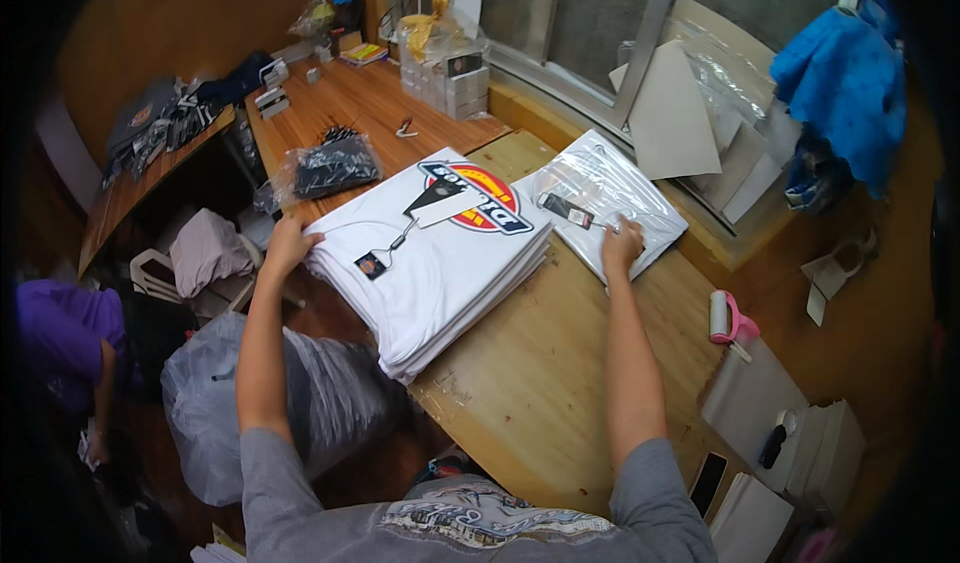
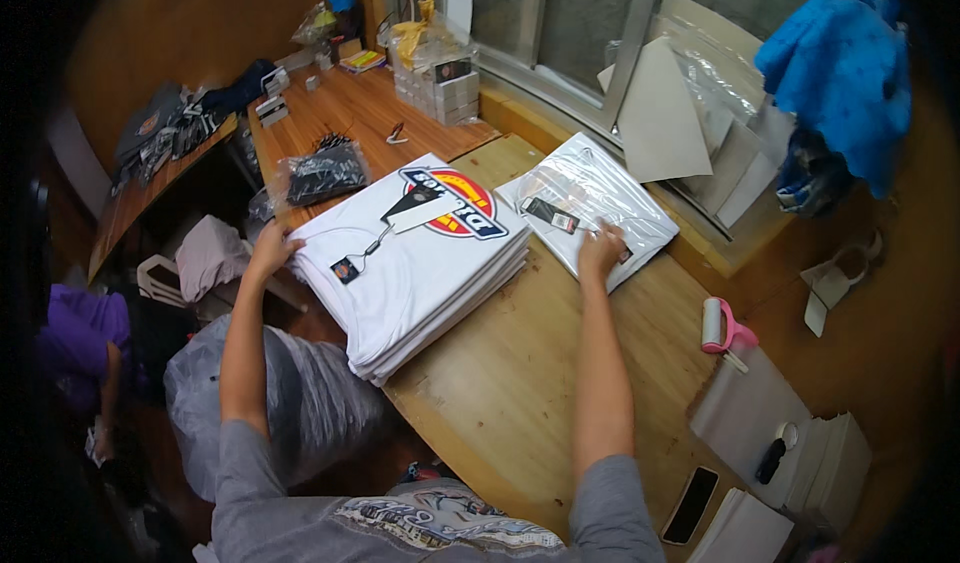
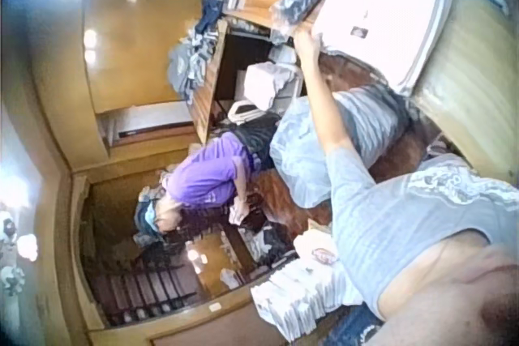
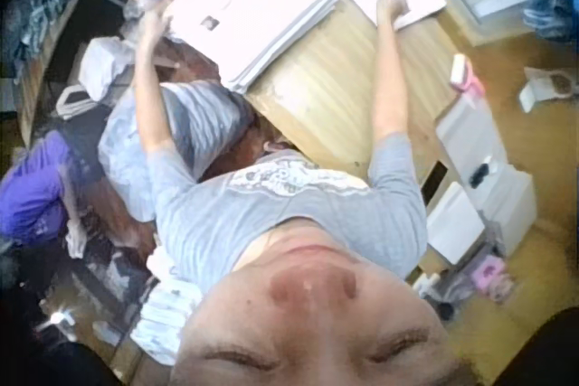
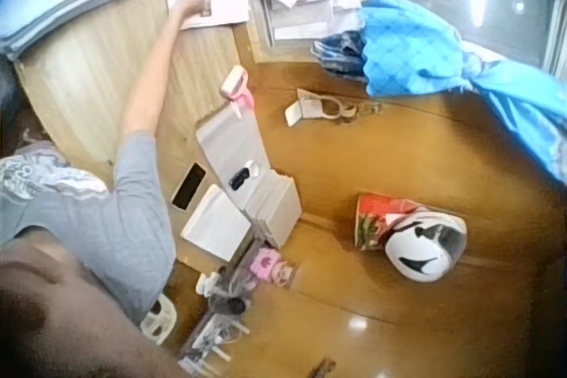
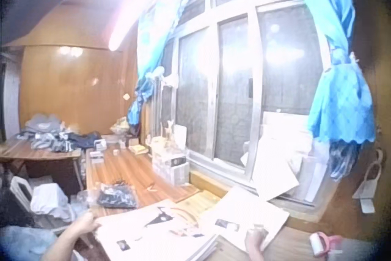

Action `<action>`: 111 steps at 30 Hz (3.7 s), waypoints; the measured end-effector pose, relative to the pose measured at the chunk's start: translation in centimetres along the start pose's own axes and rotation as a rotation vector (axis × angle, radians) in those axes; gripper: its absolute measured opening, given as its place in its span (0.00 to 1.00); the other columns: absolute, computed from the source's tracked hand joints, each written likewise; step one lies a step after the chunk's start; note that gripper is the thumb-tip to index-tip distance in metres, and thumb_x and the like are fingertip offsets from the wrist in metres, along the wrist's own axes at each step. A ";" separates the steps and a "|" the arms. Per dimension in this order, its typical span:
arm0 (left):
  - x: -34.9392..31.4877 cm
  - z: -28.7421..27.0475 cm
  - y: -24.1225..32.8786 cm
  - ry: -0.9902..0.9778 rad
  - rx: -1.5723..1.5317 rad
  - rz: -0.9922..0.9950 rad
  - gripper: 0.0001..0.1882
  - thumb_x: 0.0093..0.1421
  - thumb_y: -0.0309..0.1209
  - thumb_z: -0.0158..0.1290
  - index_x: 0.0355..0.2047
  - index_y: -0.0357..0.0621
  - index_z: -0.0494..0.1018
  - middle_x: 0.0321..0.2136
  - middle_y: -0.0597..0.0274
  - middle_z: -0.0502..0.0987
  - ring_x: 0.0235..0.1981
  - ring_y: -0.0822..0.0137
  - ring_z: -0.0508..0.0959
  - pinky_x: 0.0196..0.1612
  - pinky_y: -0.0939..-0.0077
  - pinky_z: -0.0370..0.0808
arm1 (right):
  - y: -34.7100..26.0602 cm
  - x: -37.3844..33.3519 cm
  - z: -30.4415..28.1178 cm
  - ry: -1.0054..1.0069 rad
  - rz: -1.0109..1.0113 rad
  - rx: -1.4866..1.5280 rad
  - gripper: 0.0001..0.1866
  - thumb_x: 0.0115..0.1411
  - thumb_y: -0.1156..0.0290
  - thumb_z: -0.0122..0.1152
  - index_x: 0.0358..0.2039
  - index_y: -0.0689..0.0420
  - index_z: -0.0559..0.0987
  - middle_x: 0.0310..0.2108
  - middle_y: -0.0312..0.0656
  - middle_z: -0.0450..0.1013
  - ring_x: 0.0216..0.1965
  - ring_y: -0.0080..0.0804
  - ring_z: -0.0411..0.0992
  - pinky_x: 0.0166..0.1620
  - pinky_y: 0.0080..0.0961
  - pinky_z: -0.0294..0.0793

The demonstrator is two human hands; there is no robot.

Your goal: The person folds white t-shirts and places them into clear plastic bags. They use a handheld scanner to scan the tags on the shirts and a smartphone to scan barcodes on the tags. The person then seals the bags and stacks the packaged shirts on the table.

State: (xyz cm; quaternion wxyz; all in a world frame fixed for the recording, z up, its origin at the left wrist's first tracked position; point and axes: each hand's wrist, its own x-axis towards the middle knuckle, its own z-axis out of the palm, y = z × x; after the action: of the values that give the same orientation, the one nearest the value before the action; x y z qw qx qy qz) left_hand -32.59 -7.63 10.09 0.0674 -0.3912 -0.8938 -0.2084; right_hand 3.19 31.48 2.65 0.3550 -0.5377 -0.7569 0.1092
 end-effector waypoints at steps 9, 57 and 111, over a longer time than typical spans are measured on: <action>2.0 -1.6 0.5 -0.380 -0.116 -0.239 0.24 0.37 0.38 0.60 0.31 0.32 0.70 0.30 0.42 0.72 0.31 0.54 0.74 0.33 0.70 0.70 | -10.7 -0.9 1.3 -0.562 -0.060 0.203 0.16 0.49 0.62 0.53 0.36 0.59 0.72 0.37 0.45 0.66 0.38 0.36 0.64 0.40 0.31 0.65; -24.9 16.0 33.9 -0.805 -0.928 0.367 0.23 0.52 0.26 0.44 0.48 0.37 0.51 0.28 0.48 0.71 0.27 0.59 0.74 0.30 0.72 0.70 | 8.5 -28.6 -22.3 -0.225 0.440 0.193 0.19 0.52 0.68 0.50 0.44 0.60 0.65 0.26 0.52 0.70 0.27 0.44 0.70 0.32 0.32 0.69; -27.1 17.8 42.4 -0.858 -0.905 0.337 0.33 0.44 0.37 0.56 0.44 0.36 0.51 0.38 0.41 0.55 0.28 0.52 0.71 0.28 0.67 0.73 | 10.9 -30.6 -20.0 -0.138 0.309 0.366 0.12 0.46 0.85 0.48 0.33 0.62 0.73 0.30 0.43 0.69 0.27 0.31 0.70 0.32 0.21 0.69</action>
State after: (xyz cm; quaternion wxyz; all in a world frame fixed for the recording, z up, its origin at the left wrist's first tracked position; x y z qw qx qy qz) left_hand 17.57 7.50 -0.09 -0.4360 -0.5644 -0.5914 -0.3763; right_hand 29.49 4.19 -1.65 0.3731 -0.5651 -0.6558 0.3338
